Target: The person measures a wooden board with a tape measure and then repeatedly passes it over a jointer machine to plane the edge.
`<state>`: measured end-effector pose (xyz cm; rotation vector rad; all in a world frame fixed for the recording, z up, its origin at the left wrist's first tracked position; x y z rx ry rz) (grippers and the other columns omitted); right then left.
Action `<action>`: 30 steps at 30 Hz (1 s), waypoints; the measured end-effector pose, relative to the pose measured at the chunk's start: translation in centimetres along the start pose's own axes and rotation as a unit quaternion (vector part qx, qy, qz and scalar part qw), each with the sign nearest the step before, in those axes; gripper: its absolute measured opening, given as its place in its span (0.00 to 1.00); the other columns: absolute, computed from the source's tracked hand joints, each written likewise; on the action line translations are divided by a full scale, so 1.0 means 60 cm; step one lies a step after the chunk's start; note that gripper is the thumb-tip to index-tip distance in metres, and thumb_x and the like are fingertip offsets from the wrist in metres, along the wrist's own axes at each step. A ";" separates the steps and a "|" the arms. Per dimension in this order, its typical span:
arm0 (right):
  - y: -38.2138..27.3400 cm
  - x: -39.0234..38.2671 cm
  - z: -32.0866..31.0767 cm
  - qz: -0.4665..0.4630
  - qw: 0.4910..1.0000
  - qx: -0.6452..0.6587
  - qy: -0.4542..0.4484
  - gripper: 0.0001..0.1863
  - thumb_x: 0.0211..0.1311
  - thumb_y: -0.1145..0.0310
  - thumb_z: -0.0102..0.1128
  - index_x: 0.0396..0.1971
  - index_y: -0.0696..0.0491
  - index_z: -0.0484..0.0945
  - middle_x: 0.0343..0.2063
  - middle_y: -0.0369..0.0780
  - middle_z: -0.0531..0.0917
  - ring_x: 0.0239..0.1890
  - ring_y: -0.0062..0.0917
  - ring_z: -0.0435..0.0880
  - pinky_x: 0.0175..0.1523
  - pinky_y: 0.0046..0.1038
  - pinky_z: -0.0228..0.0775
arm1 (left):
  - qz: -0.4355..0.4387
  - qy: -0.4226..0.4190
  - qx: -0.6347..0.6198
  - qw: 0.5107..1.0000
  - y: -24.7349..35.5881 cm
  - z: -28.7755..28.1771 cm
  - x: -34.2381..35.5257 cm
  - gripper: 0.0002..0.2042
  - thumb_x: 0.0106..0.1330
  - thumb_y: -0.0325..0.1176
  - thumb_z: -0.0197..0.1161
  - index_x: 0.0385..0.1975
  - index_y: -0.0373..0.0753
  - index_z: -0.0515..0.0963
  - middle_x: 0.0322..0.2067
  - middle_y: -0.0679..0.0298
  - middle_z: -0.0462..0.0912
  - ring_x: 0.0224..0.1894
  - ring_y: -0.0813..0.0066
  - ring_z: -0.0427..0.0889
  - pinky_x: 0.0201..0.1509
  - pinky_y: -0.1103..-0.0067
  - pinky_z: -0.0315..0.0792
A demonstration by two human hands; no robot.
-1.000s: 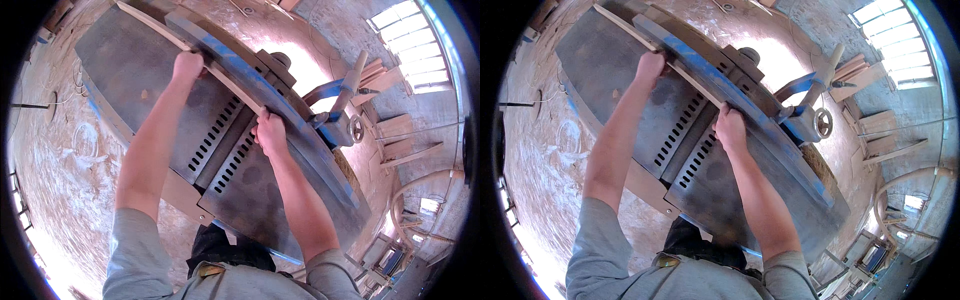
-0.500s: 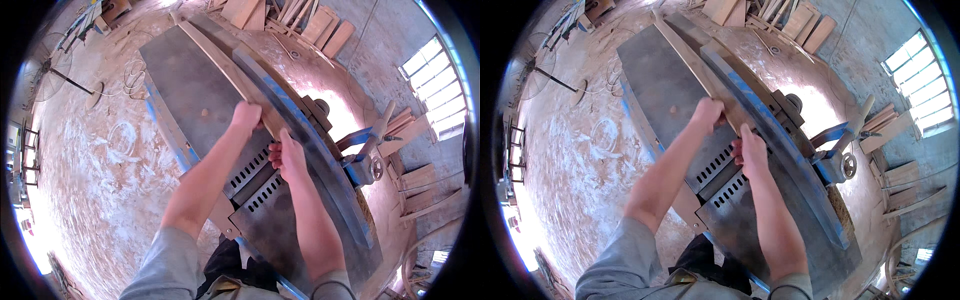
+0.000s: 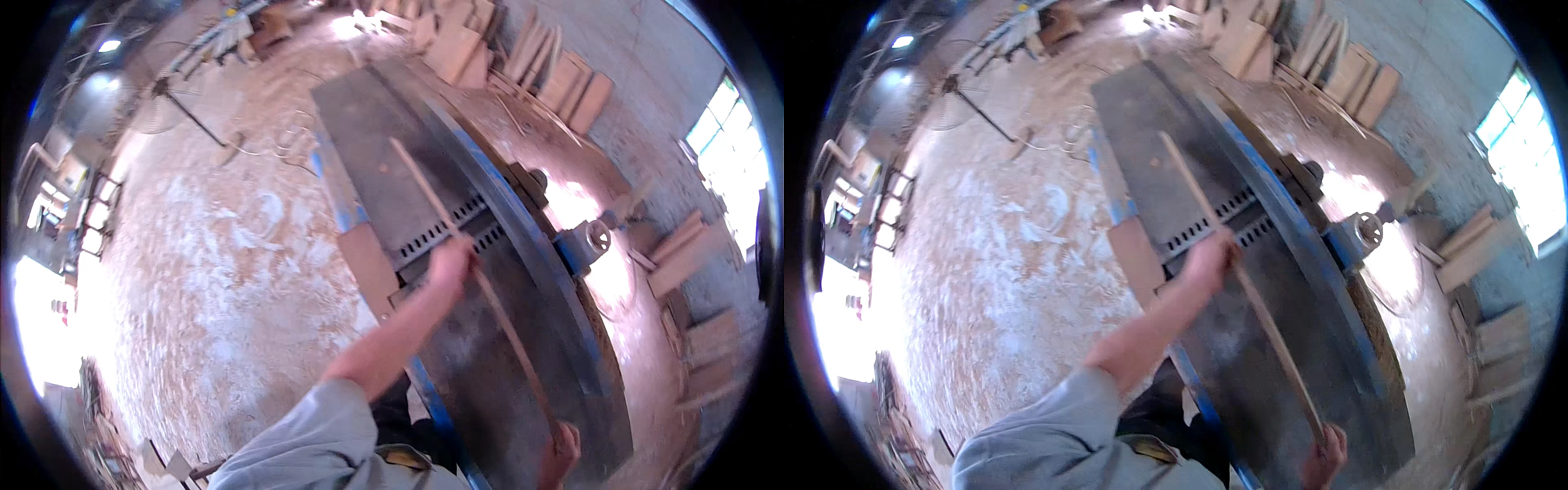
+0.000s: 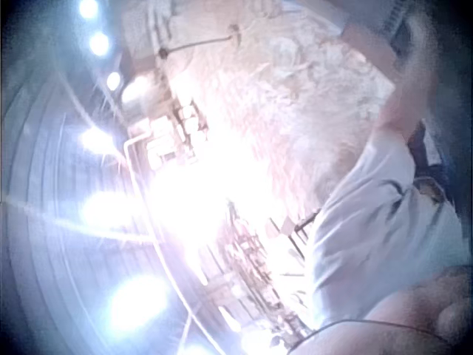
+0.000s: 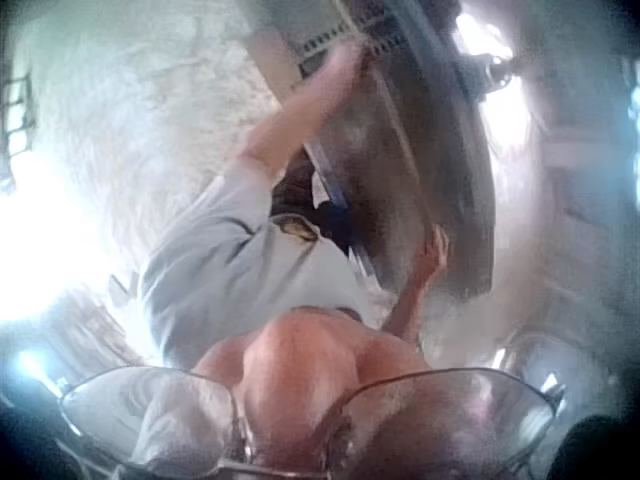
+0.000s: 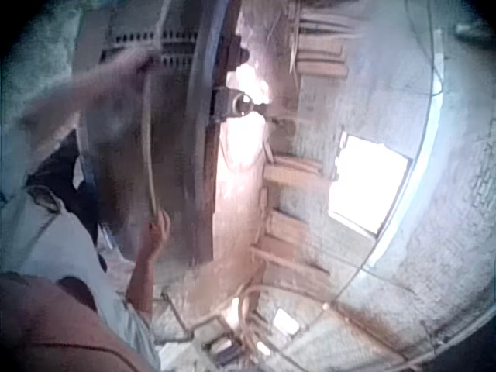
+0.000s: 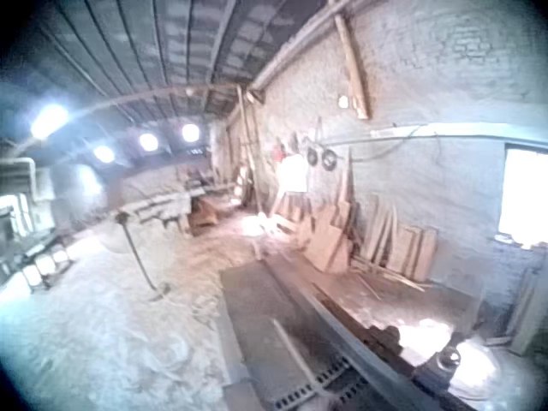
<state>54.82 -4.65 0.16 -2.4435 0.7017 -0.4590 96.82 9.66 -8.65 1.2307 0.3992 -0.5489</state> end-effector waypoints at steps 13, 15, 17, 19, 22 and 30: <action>0.594 -0.409 -0.241 0.359 0.928 -0.099 -0.014 0.15 0.59 0.71 0.50 0.45 0.57 0.78 0.37 0.47 0.82 0.39 0.37 0.80 0.49 0.34 0.71 | -0.089 -0.331 0.283 0.896 -0.485 0.286 -0.356 0.19 0.57 0.40 0.61 0.40 0.30 0.75 0.21 0.57 0.79 0.18 0.70 0.78 0.21 0.73 0.73; 0.634 -0.409 -0.255 0.316 0.946 -0.069 -0.015 0.15 0.61 0.70 0.49 0.43 0.60 0.79 0.38 0.48 0.82 0.40 0.39 0.80 0.49 0.35 0.70 | -0.107 -0.350 0.310 0.877 -0.480 0.287 -0.335 0.15 0.56 0.38 0.57 0.33 0.30 0.78 0.18 0.56 0.80 0.18 0.67 0.82 0.23 0.71 0.77; 0.581 -0.343 -0.267 0.351 0.931 -0.094 -0.047 0.15 0.60 0.70 0.51 0.43 0.60 0.79 0.37 0.48 0.83 0.40 0.37 0.81 0.48 0.35 0.70 | -0.101 -0.334 0.426 0.835 -0.479 0.293 -0.306 0.14 0.56 0.40 0.57 0.29 0.32 0.78 0.16 0.58 0.80 0.19 0.67 0.83 0.23 0.71 0.77; 0.576 -0.319 -0.275 0.308 0.926 -0.213 -0.041 0.12 0.56 0.69 0.57 0.39 0.56 0.80 0.31 0.47 0.84 0.37 0.33 0.83 0.45 0.33 0.72 | -0.109 -0.269 0.251 0.924 -0.456 0.302 -0.333 0.13 0.60 0.36 0.56 0.32 0.29 0.75 0.21 0.54 0.81 0.16 0.65 0.81 0.23 0.71 0.75; 0.613 -0.295 -0.281 0.333 0.930 -0.152 -0.047 0.14 0.54 0.71 0.58 0.41 0.56 0.80 0.34 0.48 0.83 0.39 0.41 0.83 0.45 0.37 0.71 | 0.014 -0.192 0.361 0.912 -0.449 0.319 -0.329 0.17 0.64 0.34 0.55 0.47 0.30 0.65 0.34 0.45 0.81 0.32 0.49 0.83 0.39 0.62 0.76; 0.653 -0.304 -0.232 0.476 0.867 0.150 0.007 0.19 0.67 0.51 0.52 0.40 0.54 0.74 0.21 0.39 0.81 0.19 0.23 0.80 0.19 0.25 0.69 | 0.157 -0.059 0.427 0.889 -0.428 0.316 -0.318 0.20 0.66 0.34 0.52 0.53 0.30 0.60 0.42 0.42 0.80 0.45 0.42 0.79 0.49 0.58 0.72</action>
Point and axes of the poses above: each hand's wrist, its own x-axis towards the middle knuckle, its own z-axis out of the palm, y = z × x, the point moved 2 cm from there along x, towards the middle knuckle
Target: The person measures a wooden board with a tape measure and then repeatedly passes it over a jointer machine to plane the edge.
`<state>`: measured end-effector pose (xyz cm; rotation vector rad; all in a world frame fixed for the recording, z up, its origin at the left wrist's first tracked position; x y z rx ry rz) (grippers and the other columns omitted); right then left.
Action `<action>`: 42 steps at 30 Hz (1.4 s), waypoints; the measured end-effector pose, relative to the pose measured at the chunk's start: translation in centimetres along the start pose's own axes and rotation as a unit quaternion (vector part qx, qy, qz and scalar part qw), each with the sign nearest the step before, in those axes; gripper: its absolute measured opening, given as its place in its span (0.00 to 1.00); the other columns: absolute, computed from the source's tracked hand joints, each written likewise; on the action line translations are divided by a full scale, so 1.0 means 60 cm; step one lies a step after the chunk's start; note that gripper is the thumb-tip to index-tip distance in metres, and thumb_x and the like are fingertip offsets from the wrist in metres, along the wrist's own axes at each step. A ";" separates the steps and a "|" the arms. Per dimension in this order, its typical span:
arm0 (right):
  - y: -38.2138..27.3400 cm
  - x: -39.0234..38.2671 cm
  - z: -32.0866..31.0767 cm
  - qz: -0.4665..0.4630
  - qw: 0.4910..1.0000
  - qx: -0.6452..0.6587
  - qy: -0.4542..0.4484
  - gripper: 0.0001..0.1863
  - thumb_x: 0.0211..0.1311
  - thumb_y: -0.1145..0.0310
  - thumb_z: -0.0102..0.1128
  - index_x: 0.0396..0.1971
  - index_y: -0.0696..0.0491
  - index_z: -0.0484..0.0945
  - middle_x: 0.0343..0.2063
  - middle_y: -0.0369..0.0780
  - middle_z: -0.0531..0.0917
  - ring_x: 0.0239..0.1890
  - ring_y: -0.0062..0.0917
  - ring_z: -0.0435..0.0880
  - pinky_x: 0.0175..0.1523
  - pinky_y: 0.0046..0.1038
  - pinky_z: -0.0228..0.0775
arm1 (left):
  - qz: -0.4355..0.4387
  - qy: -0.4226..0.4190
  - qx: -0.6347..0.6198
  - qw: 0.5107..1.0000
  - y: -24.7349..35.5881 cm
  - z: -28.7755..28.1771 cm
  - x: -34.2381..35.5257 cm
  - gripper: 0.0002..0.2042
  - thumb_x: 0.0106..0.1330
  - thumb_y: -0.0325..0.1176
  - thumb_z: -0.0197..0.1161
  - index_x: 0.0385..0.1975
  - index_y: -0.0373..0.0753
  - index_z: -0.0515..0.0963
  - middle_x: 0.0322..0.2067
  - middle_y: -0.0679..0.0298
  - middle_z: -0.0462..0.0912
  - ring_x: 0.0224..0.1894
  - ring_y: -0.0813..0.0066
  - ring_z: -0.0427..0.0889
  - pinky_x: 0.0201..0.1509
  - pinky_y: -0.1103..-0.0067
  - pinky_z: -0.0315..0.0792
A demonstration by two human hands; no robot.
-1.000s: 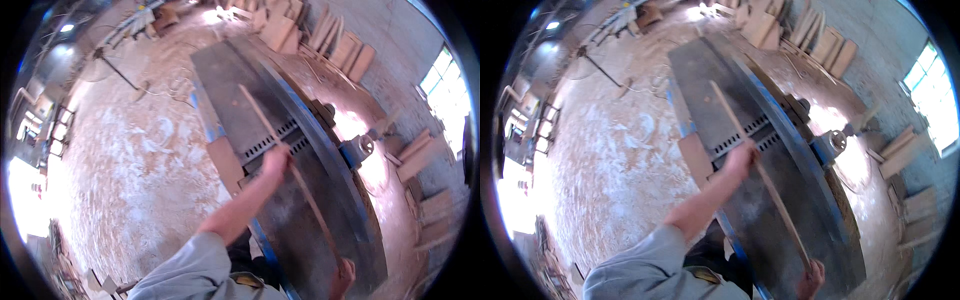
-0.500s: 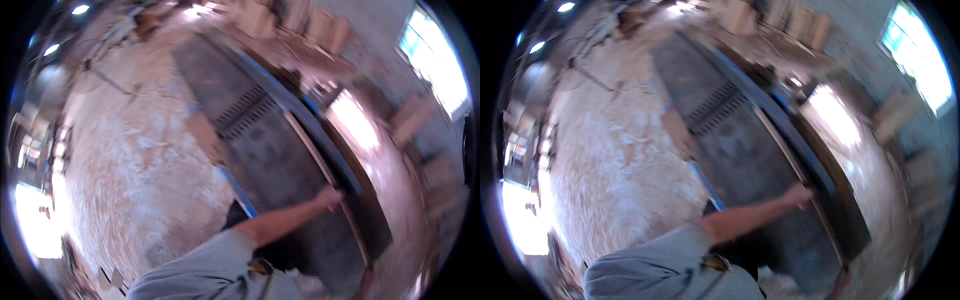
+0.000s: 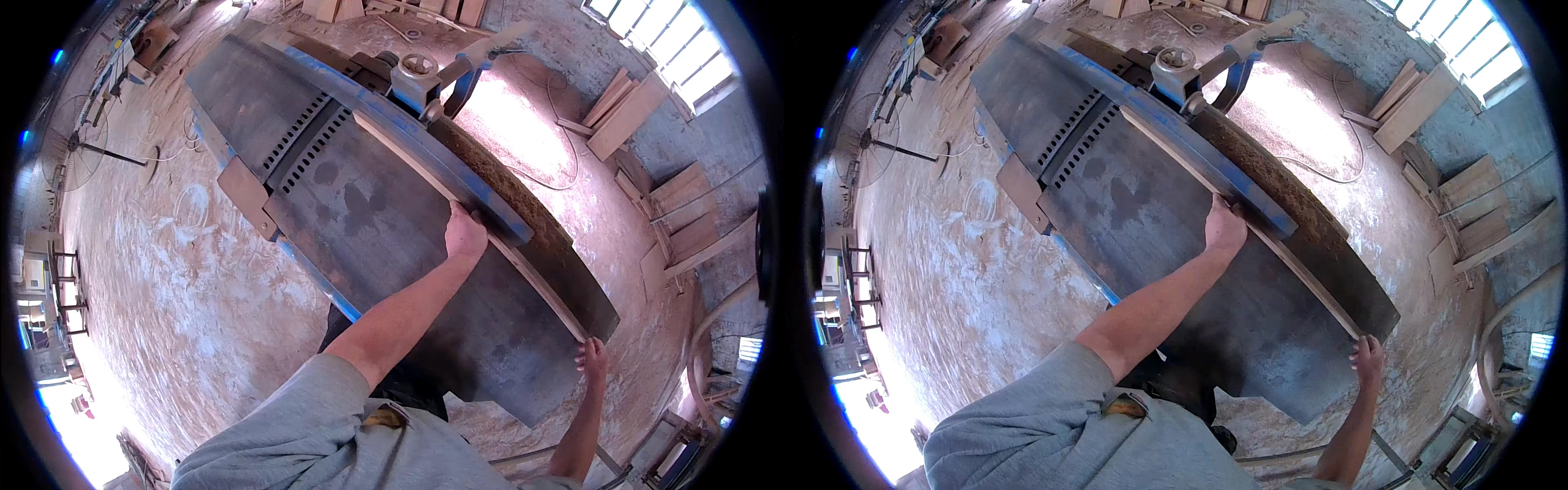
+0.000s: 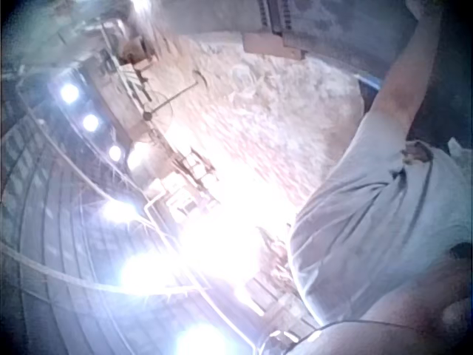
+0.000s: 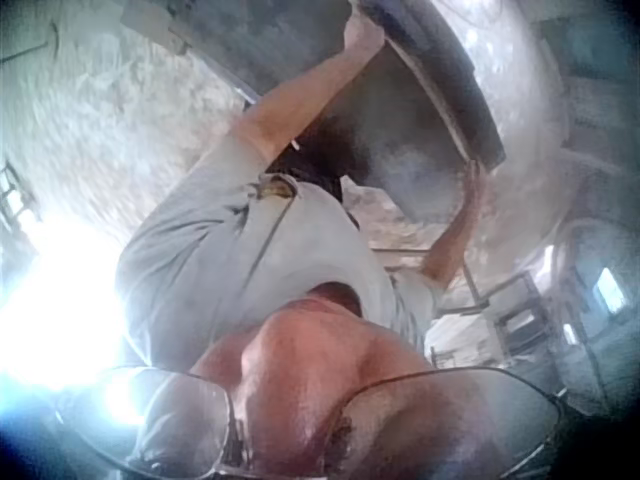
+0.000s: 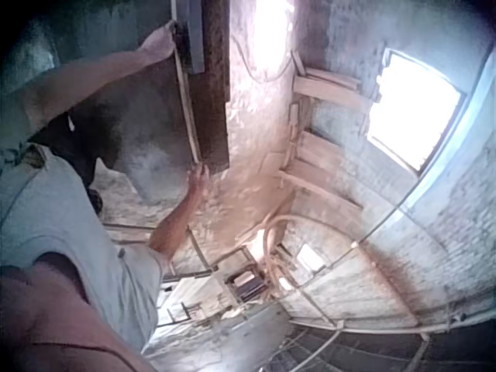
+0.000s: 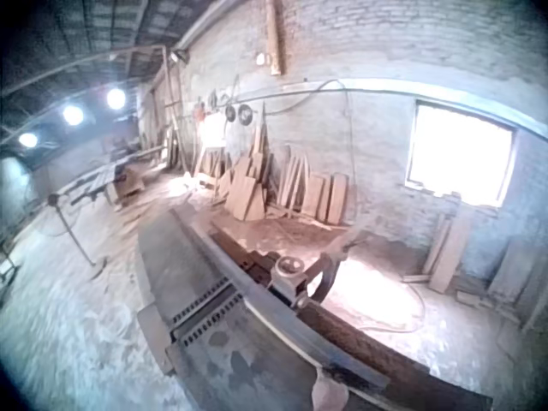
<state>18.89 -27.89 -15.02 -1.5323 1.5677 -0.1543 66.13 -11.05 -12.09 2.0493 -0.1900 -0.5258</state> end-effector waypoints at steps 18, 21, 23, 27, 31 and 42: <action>-0.186 -0.042 0.177 0.031 0.995 -0.026 -0.096 0.25 0.72 0.45 0.38 0.23 0.49 0.67 0.13 0.36 0.75 0.08 0.18 0.69 0.10 0.19 0.55 | -0.025 0.055 0.036 0.998 -0.001 -0.127 0.165 0.23 0.63 0.29 0.48 0.59 0.31 0.60 0.44 0.39 0.79 0.49 0.44 0.78 0.53 0.59 0.72; -0.222 -0.041 0.220 0.015 0.991 0.003 -0.132 0.24 0.72 0.46 0.38 0.23 0.50 0.67 0.14 0.37 0.76 0.08 0.18 0.69 0.10 0.19 0.55 | -0.016 0.097 0.048 0.994 -0.020 -0.153 0.218 0.19 0.63 0.28 0.48 0.53 0.31 0.65 0.43 0.40 0.79 0.49 0.44 0.78 0.53 0.60 0.72; -0.239 -0.043 0.243 0.009 0.991 0.017 -0.136 0.24 0.72 0.47 0.38 0.23 0.50 0.67 0.14 0.38 0.76 0.08 0.18 0.69 0.10 0.19 0.55 | -0.012 0.088 0.055 0.994 -0.012 -0.173 0.243 0.18 0.62 0.29 0.47 0.51 0.30 0.67 0.43 0.40 0.80 0.49 0.44 0.78 0.54 0.60 0.72; -0.316 -0.064 0.311 -0.002 0.992 0.009 -0.123 0.23 0.72 0.48 0.39 0.24 0.50 0.67 0.14 0.39 0.76 0.08 0.18 0.69 0.10 0.20 0.54 | -0.013 0.098 0.058 0.993 -0.023 -0.227 0.308 0.16 0.62 0.30 0.48 0.49 0.31 0.68 0.43 0.40 0.80 0.49 0.44 0.78 0.54 0.61 0.72; -0.355 -0.060 0.362 0.014 0.991 0.025 -0.134 0.22 0.72 0.49 0.39 0.26 0.51 0.68 0.15 0.39 0.76 0.09 0.18 0.70 0.11 0.21 0.54 | -0.023 0.087 0.070 0.994 -0.037 -0.268 0.382 0.16 0.61 0.30 0.50 0.47 0.31 0.70 0.44 0.42 0.80 0.50 0.46 0.78 0.54 0.62 0.72; -0.552 -0.084 0.575 -0.005 0.988 0.031 -0.150 0.22 0.72 0.52 0.39 0.29 0.56 0.69 0.17 0.38 0.73 0.16 0.21 0.73 0.17 0.24 0.60 | 0.006 0.085 0.183 0.979 -0.075 -0.453 0.641 0.11 0.55 0.30 0.53 0.30 0.34 0.82 0.30 0.50 0.85 0.39 0.56 0.85 0.44 0.67 0.77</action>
Point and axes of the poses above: each hand's wrist, its own x-axis towards the middle knuckle, its own z-axis out of the palm, y = z × x, the point moved 2 cm from there along x, towards the middle knuckle
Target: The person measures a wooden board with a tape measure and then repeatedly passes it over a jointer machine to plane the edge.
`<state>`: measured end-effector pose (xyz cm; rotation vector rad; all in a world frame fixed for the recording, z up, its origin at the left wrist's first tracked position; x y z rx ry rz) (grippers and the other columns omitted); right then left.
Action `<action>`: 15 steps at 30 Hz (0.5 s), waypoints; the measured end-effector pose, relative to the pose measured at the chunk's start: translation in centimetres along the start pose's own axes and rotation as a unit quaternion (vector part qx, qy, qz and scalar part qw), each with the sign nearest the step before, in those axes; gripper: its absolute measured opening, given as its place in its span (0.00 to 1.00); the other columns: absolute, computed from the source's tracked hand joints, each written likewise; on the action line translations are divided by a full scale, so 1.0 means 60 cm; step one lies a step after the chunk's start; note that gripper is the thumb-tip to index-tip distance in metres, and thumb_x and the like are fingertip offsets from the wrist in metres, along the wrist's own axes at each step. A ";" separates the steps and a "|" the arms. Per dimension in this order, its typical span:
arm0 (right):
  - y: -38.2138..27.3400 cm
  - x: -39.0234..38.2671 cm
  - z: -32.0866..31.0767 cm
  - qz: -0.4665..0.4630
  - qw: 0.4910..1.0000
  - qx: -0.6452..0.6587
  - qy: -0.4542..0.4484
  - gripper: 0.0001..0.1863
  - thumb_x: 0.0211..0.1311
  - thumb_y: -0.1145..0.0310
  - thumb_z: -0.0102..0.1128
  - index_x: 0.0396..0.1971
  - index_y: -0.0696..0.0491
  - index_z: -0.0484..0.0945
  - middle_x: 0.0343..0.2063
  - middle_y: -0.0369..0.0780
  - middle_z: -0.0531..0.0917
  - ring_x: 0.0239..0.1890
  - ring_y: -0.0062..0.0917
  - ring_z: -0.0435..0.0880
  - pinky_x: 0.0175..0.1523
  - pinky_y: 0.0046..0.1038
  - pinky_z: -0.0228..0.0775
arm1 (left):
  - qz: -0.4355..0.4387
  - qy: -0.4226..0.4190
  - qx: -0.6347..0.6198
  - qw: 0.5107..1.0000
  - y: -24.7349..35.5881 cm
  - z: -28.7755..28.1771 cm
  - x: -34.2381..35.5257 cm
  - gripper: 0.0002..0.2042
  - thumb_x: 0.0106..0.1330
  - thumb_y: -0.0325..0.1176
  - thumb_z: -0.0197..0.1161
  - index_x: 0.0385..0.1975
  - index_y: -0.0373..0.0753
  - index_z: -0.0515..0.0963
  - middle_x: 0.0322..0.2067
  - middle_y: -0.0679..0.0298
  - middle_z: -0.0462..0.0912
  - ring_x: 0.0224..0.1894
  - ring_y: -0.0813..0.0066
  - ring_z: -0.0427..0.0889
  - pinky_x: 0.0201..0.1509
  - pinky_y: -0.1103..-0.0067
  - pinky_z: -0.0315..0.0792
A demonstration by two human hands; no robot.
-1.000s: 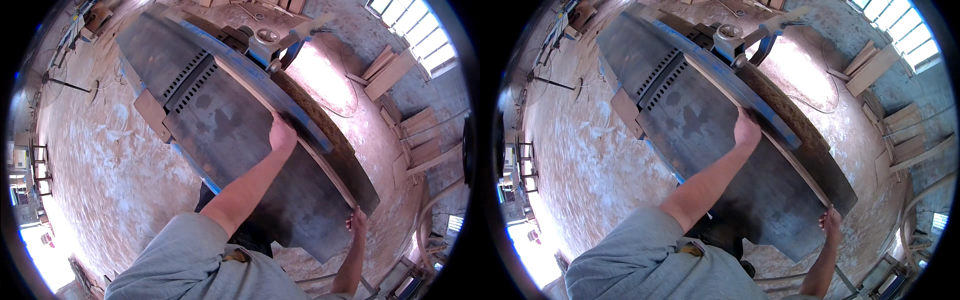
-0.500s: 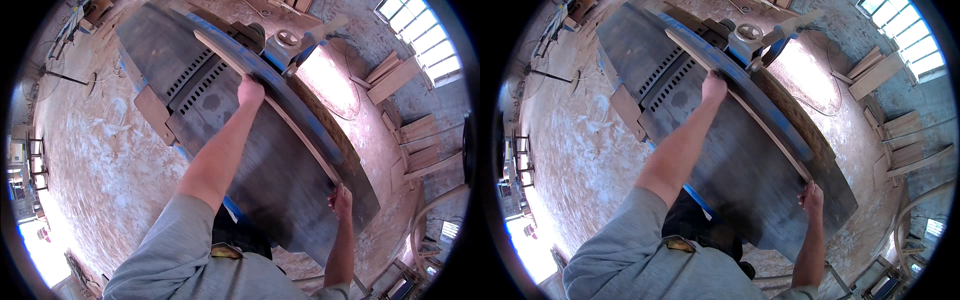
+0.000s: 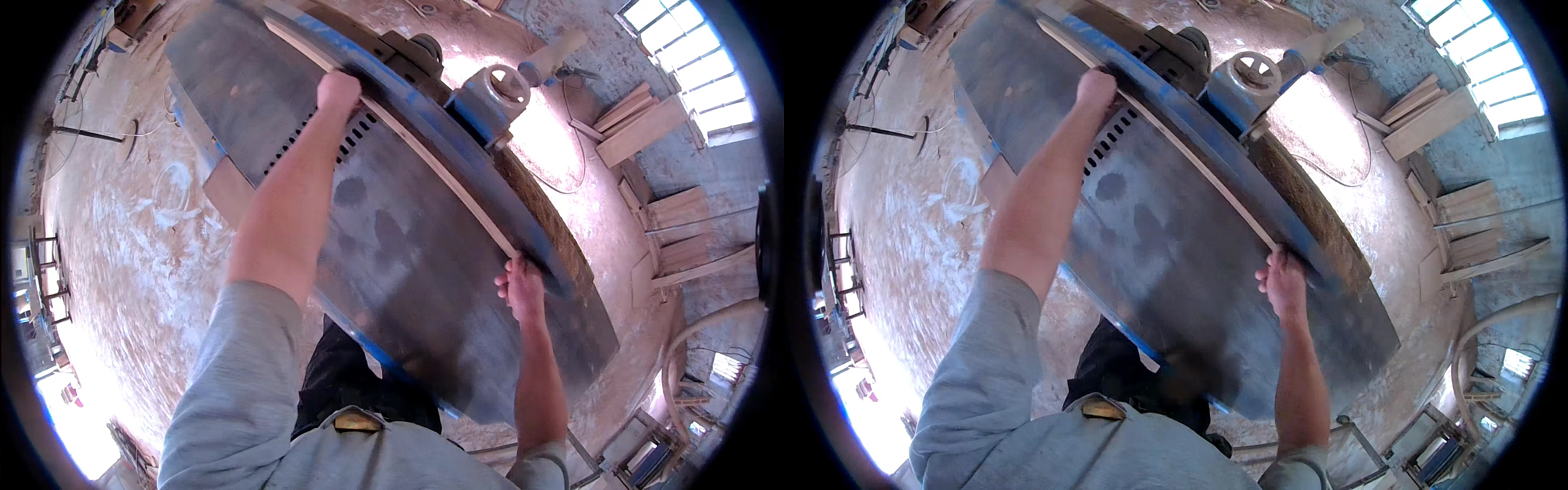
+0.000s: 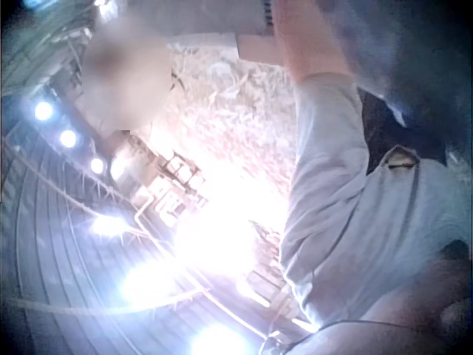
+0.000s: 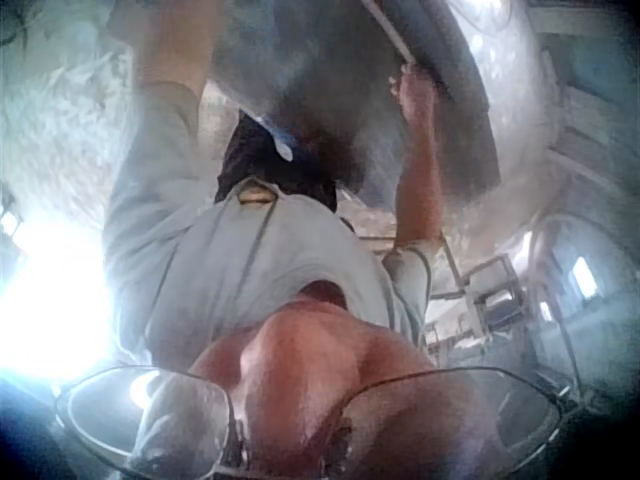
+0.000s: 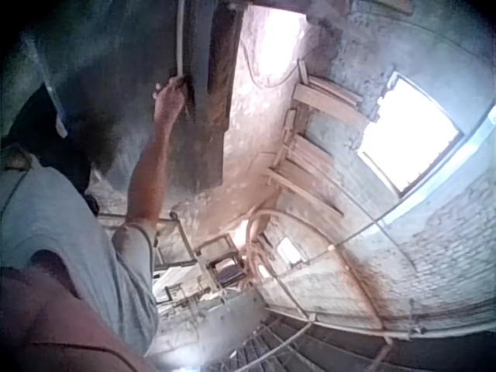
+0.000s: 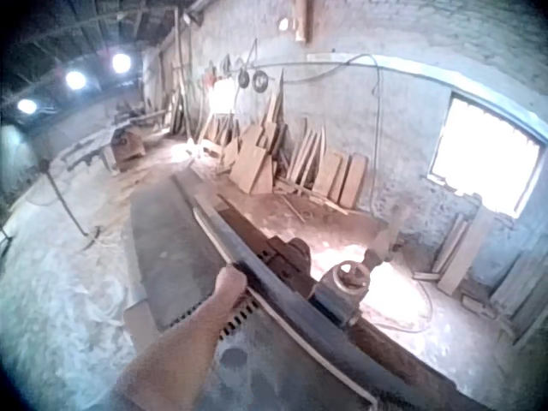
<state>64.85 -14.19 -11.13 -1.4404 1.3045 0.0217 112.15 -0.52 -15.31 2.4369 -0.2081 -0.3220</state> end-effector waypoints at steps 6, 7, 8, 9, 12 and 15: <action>-0.120 0.021 0.114 0.037 0.998 -0.033 -0.026 0.20 0.73 0.54 0.40 0.28 0.56 0.68 0.23 0.37 0.73 0.18 0.20 0.75 0.20 0.24 0.64 | -0.022 -0.021 0.028 0.999 -0.013 -0.090 0.115 0.12 0.57 0.30 0.50 0.28 0.33 0.82 0.24 0.53 0.84 0.29 0.63 0.85 0.36 0.69 0.77; -0.135 0.025 0.130 0.044 0.997 -0.055 -0.027 0.20 0.73 0.55 0.40 0.29 0.56 0.68 0.24 0.36 0.72 0.19 0.20 0.75 0.20 0.24 0.64 | -0.030 -0.017 -0.019 0.999 -0.008 -0.100 0.123 0.12 0.57 0.30 0.50 0.28 0.33 0.81 0.22 0.54 0.83 0.27 0.64 0.85 0.33 0.69 0.77; -0.142 0.034 0.149 0.027 0.999 -0.042 -0.020 0.21 0.72 0.52 0.40 0.28 0.54 0.68 0.21 0.36 0.74 0.16 0.19 0.73 0.17 0.23 0.60 | -0.039 -0.014 -0.066 0.997 -0.005 -0.111 0.130 0.12 0.57 0.29 0.49 0.28 0.33 0.81 0.21 0.55 0.83 0.25 0.64 0.84 0.30 0.69 0.76; -0.146 0.042 0.167 0.009 0.999 -0.031 -0.014 0.21 0.72 0.50 0.40 0.27 0.52 0.68 0.18 0.36 0.75 0.13 0.18 0.71 0.15 0.22 0.55 | -0.050 -0.009 -0.114 0.992 -0.008 -0.117 0.138 0.12 0.58 0.29 0.48 0.28 0.33 0.80 0.20 0.56 0.82 0.23 0.65 0.84 0.28 0.69 0.75; -0.198 0.059 0.240 -0.010 0.999 -0.025 -0.032 0.22 0.72 0.48 0.40 0.27 0.51 0.68 0.15 0.36 0.76 0.10 0.17 0.69 0.13 0.22 0.52 | -0.071 0.023 -0.270 0.960 -0.081 -0.139 0.222 0.11 0.59 0.29 0.48 0.28 0.33 0.79 0.18 0.57 0.80 0.19 0.68 0.82 0.21 0.70 0.71; -0.203 0.123 0.298 -0.186 0.980 -0.069 -0.035 0.23 0.72 0.49 0.40 0.28 0.53 0.69 0.15 0.36 0.76 0.10 0.17 0.69 0.13 0.22 0.54 | -0.091 -0.034 -0.242 0.966 -0.050 -0.148 0.231 0.11 0.59 0.30 0.47 0.28 0.33 0.77 0.19 0.57 0.80 0.18 0.67 0.80 0.17 0.71 0.67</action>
Point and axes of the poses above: each hand's wrist, its own x-axis towards the middle knuckle, its own z-axis out of the palm, y = z × x, the point moved 2 cm from there along x, towards the middle knuckle
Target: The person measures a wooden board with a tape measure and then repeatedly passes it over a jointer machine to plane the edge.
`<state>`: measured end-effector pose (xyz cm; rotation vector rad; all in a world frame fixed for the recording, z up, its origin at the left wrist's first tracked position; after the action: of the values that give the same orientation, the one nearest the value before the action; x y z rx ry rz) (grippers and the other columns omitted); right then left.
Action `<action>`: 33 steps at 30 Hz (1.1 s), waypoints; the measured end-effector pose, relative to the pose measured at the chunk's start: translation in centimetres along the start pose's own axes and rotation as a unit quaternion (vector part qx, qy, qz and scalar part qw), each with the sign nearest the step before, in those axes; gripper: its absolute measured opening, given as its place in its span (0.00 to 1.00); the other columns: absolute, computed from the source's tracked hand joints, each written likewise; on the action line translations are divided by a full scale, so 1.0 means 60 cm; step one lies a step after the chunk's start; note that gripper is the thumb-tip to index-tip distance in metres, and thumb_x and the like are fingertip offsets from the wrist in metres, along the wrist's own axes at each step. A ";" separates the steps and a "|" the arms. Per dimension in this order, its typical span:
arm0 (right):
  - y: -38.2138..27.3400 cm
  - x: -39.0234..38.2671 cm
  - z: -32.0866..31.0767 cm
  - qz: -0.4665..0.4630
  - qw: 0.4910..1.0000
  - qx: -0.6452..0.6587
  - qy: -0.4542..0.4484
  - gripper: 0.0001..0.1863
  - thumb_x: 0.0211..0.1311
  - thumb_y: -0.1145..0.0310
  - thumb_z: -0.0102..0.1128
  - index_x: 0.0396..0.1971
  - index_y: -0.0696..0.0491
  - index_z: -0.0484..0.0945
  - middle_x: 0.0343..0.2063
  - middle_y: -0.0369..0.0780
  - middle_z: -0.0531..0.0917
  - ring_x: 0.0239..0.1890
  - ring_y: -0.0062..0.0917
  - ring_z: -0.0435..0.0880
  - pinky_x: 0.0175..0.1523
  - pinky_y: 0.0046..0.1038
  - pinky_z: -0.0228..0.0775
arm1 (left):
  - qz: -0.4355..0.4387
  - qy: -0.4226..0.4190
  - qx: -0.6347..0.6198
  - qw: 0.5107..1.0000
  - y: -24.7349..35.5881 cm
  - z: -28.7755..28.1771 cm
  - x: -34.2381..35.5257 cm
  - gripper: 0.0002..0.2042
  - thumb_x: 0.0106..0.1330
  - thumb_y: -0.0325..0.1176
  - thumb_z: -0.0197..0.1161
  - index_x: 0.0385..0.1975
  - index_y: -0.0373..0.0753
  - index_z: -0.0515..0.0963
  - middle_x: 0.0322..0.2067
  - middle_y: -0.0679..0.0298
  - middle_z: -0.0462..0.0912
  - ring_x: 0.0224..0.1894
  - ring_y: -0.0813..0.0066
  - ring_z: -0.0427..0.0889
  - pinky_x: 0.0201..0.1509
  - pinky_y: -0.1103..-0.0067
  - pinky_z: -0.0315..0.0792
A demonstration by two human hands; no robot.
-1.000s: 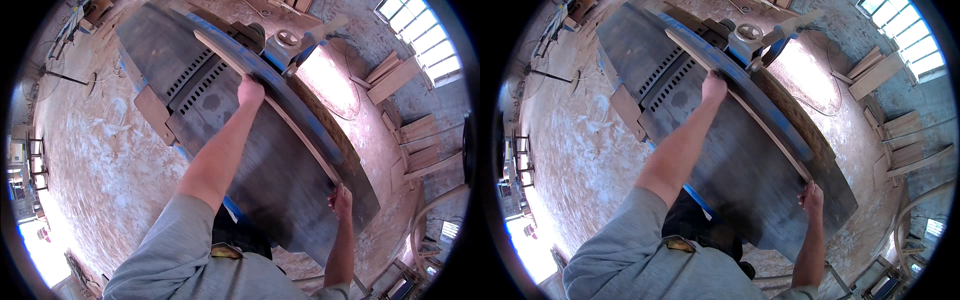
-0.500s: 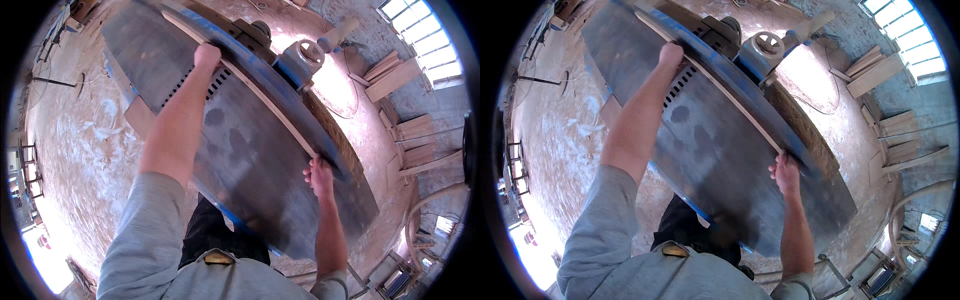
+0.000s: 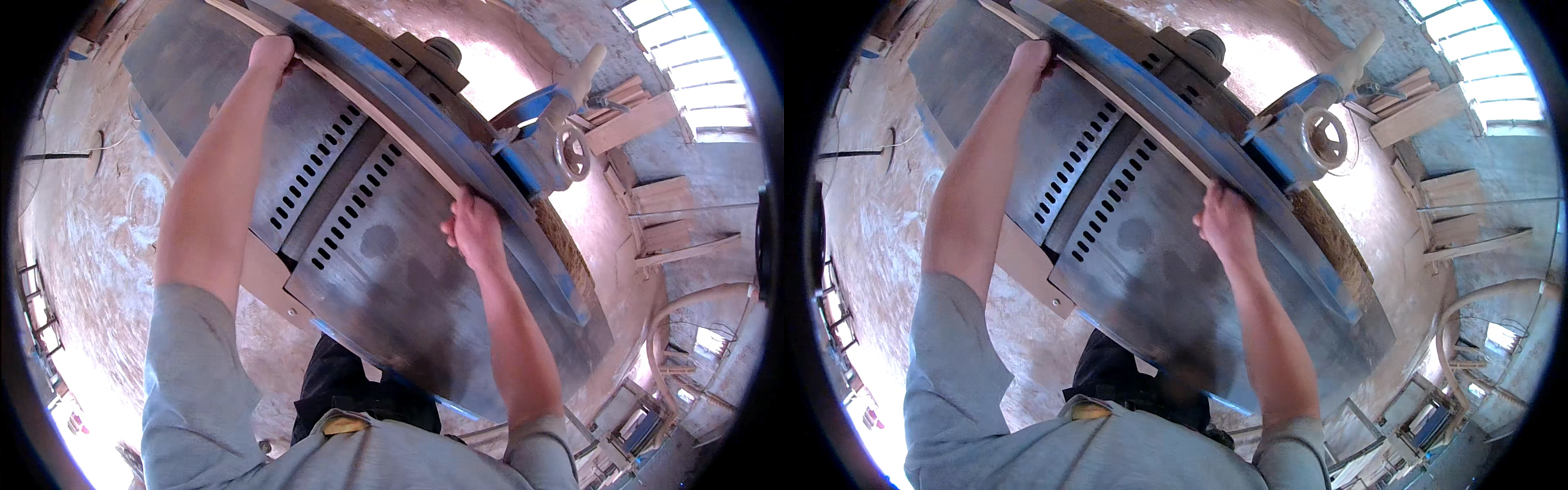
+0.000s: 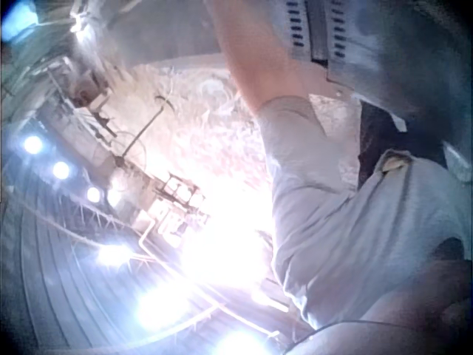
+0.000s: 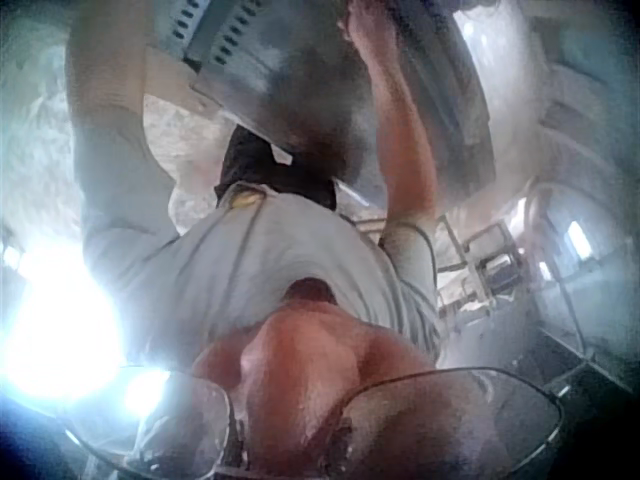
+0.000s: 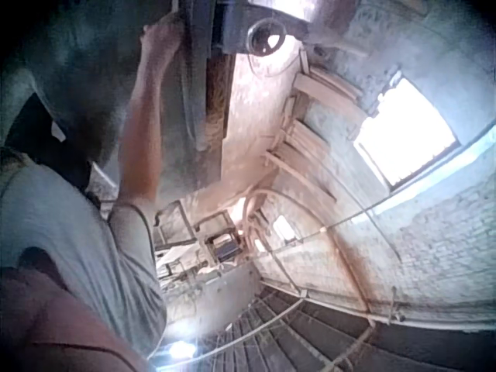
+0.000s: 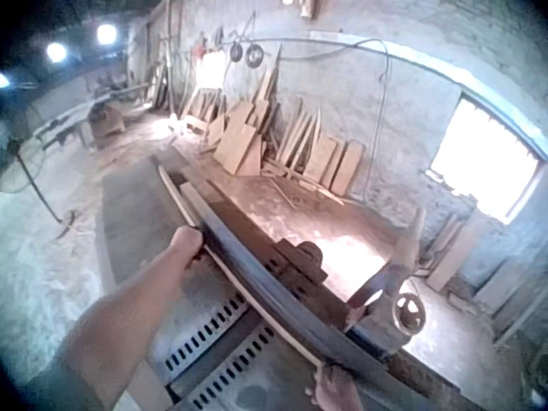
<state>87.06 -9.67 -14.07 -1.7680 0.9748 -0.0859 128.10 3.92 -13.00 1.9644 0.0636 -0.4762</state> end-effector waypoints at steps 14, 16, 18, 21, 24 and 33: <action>-0.206 0.100 0.169 0.160 0.987 0.036 -0.002 0.22 0.70 0.50 0.42 0.29 0.55 0.69 0.15 0.37 0.76 0.10 0.19 0.68 0.12 0.25 0.53 | 0.035 -0.084 0.118 0.989 -0.010 -0.004 -0.023 0.12 0.55 0.31 0.51 0.17 0.36 0.81 0.16 0.56 0.81 0.22 0.64 0.83 0.32 0.71 0.76; -0.221 0.117 0.193 0.147 0.988 0.044 -0.012 0.21 0.70 0.50 0.43 0.29 0.54 0.69 0.15 0.37 0.75 0.09 0.20 0.67 0.12 0.25 0.52 | 0.044 -0.123 0.125 0.984 -0.001 0.000 -0.037 0.12 0.54 0.32 0.52 0.16 0.36 0.81 0.15 0.56 0.81 0.21 0.65 0.83 0.34 0.71 0.77; -0.251 0.128 0.218 0.134 0.989 0.042 -0.042 0.20 0.70 0.51 0.43 0.29 0.54 0.69 0.15 0.37 0.75 0.09 0.20 0.67 0.12 0.25 0.51 | 0.041 -0.140 0.161 0.976 0.011 0.001 -0.057 0.11 0.53 0.31 0.53 0.15 0.35 0.80 0.15 0.55 0.81 0.21 0.66 0.83 0.34 0.71 0.78; -0.283 0.119 0.256 0.136 0.984 0.086 -0.076 0.19 0.71 0.52 0.44 0.29 0.53 0.68 0.16 0.36 0.76 0.10 0.20 0.68 0.13 0.24 0.53 | 0.015 -0.050 0.122 0.991 0.023 -0.016 -0.068 0.12 0.53 0.32 0.53 0.13 0.33 0.78 0.13 0.54 0.78 0.18 0.64 0.81 0.26 0.70 0.75; -0.294 0.076 0.252 0.171 0.951 0.236 -0.107 0.17 0.71 0.53 0.46 0.35 0.53 0.70 0.21 0.37 0.78 0.15 0.21 0.73 0.17 0.23 0.57 | -0.063 -0.093 -0.043 0.993 -0.013 -0.041 -0.067 0.12 0.54 0.31 0.53 0.11 0.33 0.75 0.12 0.57 0.75 0.14 0.65 0.76 0.19 0.71 0.69; -0.092 -0.248 -0.002 0.015 0.974 0.216 0.060 0.10 0.68 0.70 0.50 0.46 0.59 0.71 0.27 0.40 0.80 0.21 0.24 0.78 0.24 0.25 0.69 | -0.177 -0.214 -0.440 0.854 -0.073 0.003 -0.409 0.13 0.71 0.41 0.50 0.45 0.39 0.73 0.37 0.60 0.79 0.37 0.68 0.79 0.45 0.68 0.75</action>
<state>80.27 0.36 -3.86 -1.3585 0.9824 -0.3632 104.39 9.79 -8.12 0.9112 0.3079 -0.9240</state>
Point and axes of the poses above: each hand's wrist, its own x-axis towards the middle knuckle, its own z-axis out of the palm, y = z × x, the point moved 2 cm from there along x, towards the middle knuckle
